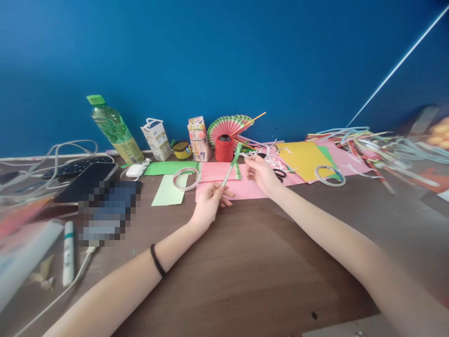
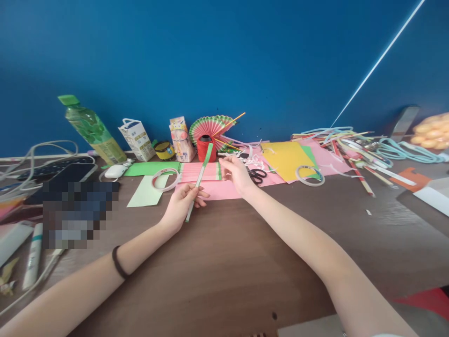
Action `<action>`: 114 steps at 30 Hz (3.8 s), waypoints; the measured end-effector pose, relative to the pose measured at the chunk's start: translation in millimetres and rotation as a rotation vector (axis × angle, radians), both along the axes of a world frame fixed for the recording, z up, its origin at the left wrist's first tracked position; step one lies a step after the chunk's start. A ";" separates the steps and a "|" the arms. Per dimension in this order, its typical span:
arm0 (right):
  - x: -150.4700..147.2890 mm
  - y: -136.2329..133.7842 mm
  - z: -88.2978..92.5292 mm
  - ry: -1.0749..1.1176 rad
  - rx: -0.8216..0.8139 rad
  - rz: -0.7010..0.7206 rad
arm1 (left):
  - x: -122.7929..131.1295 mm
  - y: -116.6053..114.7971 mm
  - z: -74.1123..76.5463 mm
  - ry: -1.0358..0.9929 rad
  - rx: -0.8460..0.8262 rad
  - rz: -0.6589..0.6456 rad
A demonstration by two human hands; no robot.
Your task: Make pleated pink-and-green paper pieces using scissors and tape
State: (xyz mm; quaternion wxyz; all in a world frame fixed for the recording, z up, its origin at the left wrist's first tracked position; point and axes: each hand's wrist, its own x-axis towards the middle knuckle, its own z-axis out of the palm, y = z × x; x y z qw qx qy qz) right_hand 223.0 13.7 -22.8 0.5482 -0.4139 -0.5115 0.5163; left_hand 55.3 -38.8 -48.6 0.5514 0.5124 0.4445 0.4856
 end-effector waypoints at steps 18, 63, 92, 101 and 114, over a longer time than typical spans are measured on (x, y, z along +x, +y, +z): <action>-21.9 -27.0 -19.8 -0.755 0.820 0.037 | -1.1 -2.5 -2.7 0.020 0.089 -0.036; -15.2 -21.5 -19.1 -0.926 1.099 0.031 | -2.1 -8.4 -1.7 0.427 0.326 0.073; 6.0 4.4 -10.0 -0.569 0.590 -0.329 | -0.2 -2.3 -1.9 0.119 0.097 0.050; 61.1 39.0 -15.3 -0.451 0.266 -0.691 | -0.6 -3.3 -1.1 0.088 0.082 0.059; 77.7 49.4 -38.5 -0.642 0.366 -0.713 | -0.5 -3.7 0.0 0.080 0.084 0.064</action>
